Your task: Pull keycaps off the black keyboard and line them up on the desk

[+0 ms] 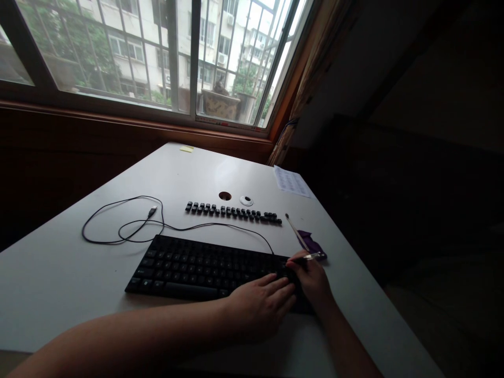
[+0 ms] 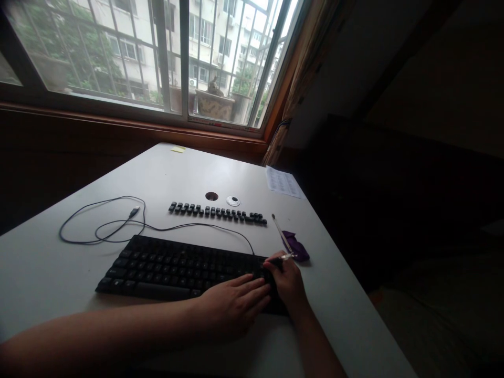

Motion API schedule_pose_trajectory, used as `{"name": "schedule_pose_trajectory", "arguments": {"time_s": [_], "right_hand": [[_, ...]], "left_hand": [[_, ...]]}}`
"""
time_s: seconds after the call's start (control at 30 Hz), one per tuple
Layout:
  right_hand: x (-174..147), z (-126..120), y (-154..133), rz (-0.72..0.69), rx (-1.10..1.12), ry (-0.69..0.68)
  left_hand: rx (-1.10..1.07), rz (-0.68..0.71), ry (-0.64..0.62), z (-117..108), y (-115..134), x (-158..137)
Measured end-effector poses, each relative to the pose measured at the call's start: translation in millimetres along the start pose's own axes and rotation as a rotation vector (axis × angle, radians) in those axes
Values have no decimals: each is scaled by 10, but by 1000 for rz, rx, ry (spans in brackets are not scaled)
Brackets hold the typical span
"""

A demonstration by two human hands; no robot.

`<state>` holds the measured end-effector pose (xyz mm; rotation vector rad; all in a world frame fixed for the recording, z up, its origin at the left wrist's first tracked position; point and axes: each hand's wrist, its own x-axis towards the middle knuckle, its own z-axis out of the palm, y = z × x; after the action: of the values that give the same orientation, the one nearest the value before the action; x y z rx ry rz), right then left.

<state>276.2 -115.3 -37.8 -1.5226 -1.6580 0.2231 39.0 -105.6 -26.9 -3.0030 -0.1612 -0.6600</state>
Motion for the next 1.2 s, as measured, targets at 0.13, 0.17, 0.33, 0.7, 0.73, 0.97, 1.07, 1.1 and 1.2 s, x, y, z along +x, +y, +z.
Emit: {"name": "schedule_pose_trajectory", "arguments": {"time_s": [0.13, 0.17, 0.33, 0.7, 0.73, 0.97, 1.07, 1.1, 1.2], "right_hand": [[-8, -12, -3, 4, 16, 1], [-3, -20, -8, 11, 32, 13], [97, -54, -79, 127, 185, 53], [263, 56, -321, 157, 346, -35], [265, 60, -345, 160, 346, -35], [370, 164, -687, 231, 368, -75], [407, 283, -845, 262, 429, -111], [409, 324, -881, 273, 443, -114], [392, 423, -928, 295, 449, -85]], "left_hand": [[-13, 4, -9, 4, -6, -8], [-15, 4, -13, 8, -7, -11], [-34, -4, -17, 48, -9, -30], [-394, -259, 130, -221, -206, 92], [-431, -340, 166, -267, -278, 99], [-805, -687, 279, -282, -725, -40], [-883, -787, 286, -265, -792, -97], [-889, -806, 292, -270, -802, -108], [-906, -834, 312, -294, -817, -124]]}}
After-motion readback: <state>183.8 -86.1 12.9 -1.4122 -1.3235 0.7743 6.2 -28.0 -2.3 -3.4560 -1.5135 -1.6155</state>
